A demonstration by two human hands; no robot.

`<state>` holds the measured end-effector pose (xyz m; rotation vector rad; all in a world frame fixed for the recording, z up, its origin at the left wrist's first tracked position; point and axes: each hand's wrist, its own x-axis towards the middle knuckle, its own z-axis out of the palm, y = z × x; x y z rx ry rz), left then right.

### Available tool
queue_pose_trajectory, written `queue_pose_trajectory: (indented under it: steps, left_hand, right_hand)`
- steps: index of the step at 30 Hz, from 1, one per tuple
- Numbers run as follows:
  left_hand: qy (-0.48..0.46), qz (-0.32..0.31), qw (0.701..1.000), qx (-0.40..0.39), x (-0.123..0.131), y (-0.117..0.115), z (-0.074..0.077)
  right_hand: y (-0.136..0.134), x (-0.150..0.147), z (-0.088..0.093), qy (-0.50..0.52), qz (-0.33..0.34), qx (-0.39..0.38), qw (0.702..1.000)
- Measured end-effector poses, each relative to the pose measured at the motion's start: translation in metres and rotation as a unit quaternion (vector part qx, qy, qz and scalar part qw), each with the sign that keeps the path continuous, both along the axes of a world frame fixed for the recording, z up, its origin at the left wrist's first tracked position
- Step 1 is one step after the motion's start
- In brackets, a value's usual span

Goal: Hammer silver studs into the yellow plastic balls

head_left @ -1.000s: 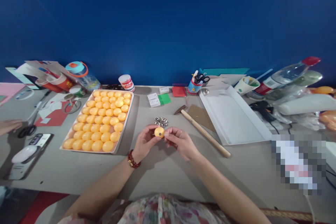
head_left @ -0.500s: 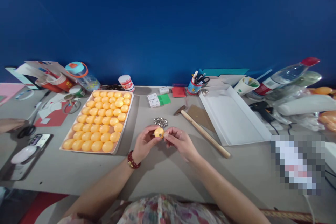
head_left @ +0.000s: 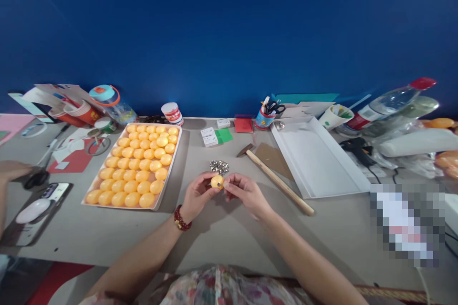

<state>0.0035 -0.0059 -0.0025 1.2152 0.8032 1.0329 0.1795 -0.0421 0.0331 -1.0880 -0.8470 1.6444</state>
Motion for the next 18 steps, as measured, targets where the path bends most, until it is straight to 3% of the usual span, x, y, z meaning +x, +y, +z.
queue_pose_trajectory:
  steps: [18]
  left_hand:
    - [0.018, 0.006, 1.0, 0.013, -0.0004, 0.0003, 0.0002]
  right_hand:
    - [0.0016, 0.0009, -0.0019, -0.044, 0.013, 0.025, 0.999]
